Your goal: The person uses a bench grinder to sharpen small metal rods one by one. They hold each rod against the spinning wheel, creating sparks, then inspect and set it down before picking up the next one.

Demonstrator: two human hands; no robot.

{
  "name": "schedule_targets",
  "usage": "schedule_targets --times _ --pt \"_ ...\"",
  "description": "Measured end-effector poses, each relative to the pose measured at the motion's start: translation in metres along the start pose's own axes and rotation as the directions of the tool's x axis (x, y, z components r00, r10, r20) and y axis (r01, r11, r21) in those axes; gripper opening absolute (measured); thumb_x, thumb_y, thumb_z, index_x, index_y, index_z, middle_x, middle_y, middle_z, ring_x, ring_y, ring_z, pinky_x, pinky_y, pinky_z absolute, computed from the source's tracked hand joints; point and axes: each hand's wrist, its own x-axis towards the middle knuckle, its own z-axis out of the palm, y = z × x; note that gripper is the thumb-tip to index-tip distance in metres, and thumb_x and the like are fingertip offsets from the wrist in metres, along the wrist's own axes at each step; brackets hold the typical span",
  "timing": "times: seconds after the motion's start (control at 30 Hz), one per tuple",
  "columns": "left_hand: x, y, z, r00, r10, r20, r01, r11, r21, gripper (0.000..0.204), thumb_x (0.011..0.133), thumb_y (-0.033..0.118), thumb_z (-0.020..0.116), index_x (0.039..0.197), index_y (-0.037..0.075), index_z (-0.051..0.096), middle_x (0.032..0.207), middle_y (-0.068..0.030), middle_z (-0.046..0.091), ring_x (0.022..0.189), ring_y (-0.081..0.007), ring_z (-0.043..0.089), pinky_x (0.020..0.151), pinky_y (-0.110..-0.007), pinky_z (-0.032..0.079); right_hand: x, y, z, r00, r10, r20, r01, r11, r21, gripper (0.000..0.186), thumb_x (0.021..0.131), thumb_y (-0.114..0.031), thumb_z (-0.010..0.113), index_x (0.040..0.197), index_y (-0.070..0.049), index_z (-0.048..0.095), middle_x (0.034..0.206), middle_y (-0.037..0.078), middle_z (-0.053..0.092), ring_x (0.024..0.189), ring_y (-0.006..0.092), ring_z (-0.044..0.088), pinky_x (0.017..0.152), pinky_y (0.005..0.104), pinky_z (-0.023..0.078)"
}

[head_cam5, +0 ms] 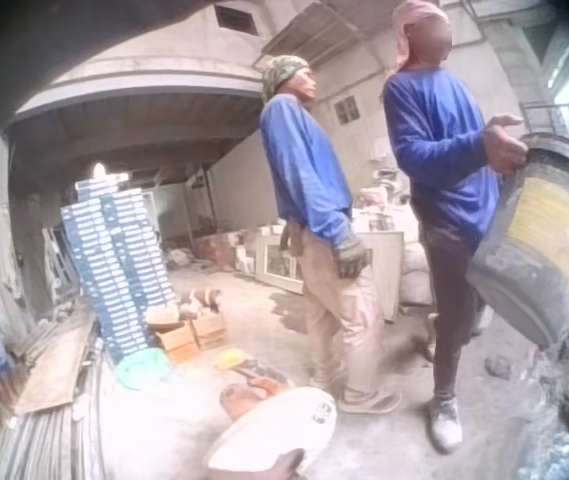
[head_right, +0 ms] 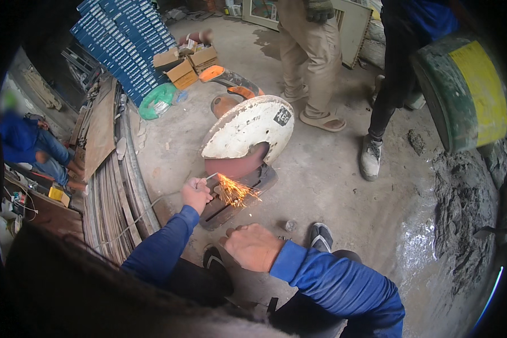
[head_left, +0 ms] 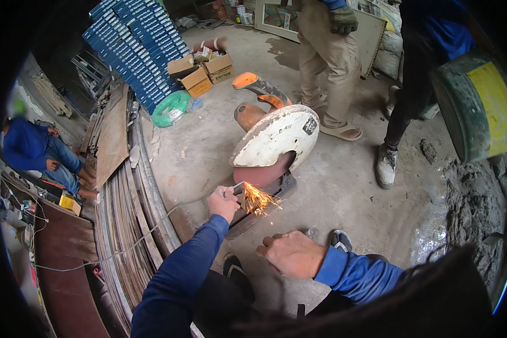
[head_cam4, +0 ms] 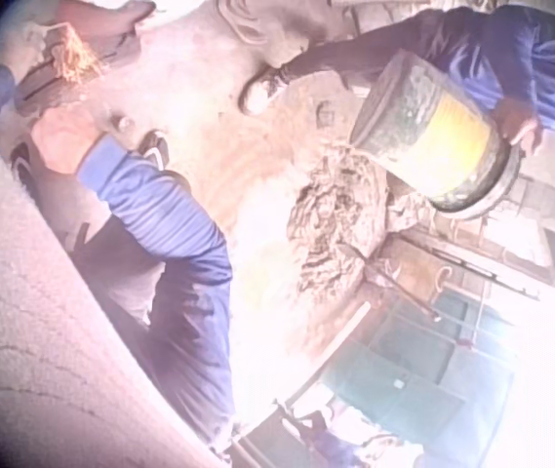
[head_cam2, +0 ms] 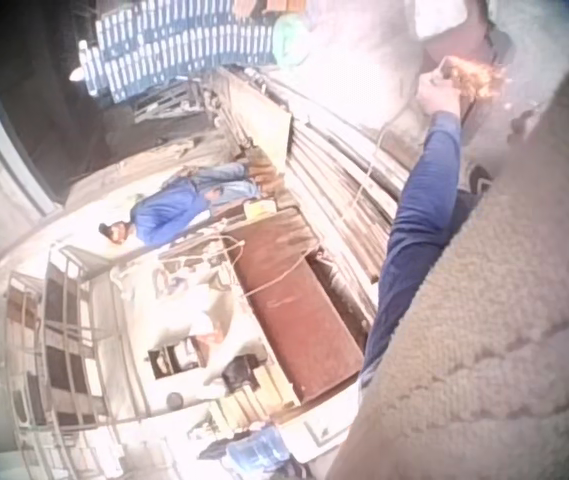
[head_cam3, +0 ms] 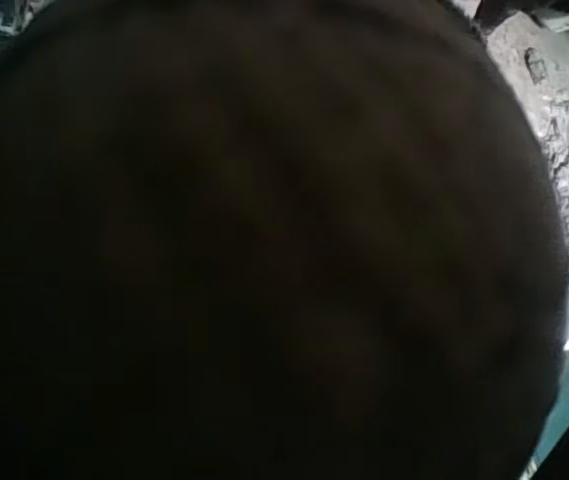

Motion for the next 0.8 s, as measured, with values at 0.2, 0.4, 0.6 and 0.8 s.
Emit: schedule_targets --times 0.2,0.4,0.6,0.8 --pt "-0.0023 0.0027 0.0016 1.0 -0.018 -0.019 0.017 0.999 -0.035 0.021 0.099 0.017 0.055 0.094 -0.003 0.059 0.07 -0.0077 0.062 0.05 -0.0145 0.061 0.046 -0.029 0.049 -0.0005 -0.0015 -0.0018 1.0 0.002 0.013 -0.002 1.0 -0.011 0.024 0.081 -0.014 0.061 0.102 -0.003 0.063 0.09 0.015 0.067 0.086 0.033 0.07 0.07 0.0423 0.056" --pt "-0.0022 0.0045 0.0057 0.999 -0.032 -0.026 0.03 0.997 -0.077 0.02 0.099 0.015 0.056 0.095 -0.004 0.06 0.07 -0.0088 0.062 0.049 -0.0151 0.061 0.044 -0.028 0.048 0.0012 -0.0028 -0.006 0.991 0.051 0.124 -0.047 0.998 -0.031 0.03 0.081 -0.015 0.065 0.108 -0.004 0.062 0.096 0.014 0.064 0.088 0.0332 0.068 0.071 0.0416 0.056" --pt "-0.0004 0.0038 0.0084 0.999 -0.03 -0.032 0.027 0.996 -0.089 0.02 0.099 0.015 0.056 0.096 -0.005 0.06 0.071 -0.0098 0.062 0.048 -0.0158 0.061 0.043 -0.028 0.048 0.0004 -0.002 -0.0048 0.994 0.045 0.099 -0.041 0.998 -0.041 0.028 0.083 -0.017 0.064 0.107 -0.005 0.062 0.095 0.014 0.064 0.087 0.0328 0.069 0.071 0.0414 0.056" --pt "-0.0018 0.0035 0.0096 0.998 -0.03 -0.052 0.026 0.996 -0.083 0.021 0.098 0.015 0.056 0.094 -0.005 0.06 0.071 -0.0105 0.063 0.048 -0.0156 0.061 0.043 -0.028 0.048 0.0004 -0.0012 -0.0013 0.996 0.043 0.08 -0.039 0.998 -0.049 0.028 0.082 -0.018 0.065 0.106 -0.005 0.062 0.094 0.014 0.065 0.085 0.0326 0.069 0.071 0.0413 0.056"
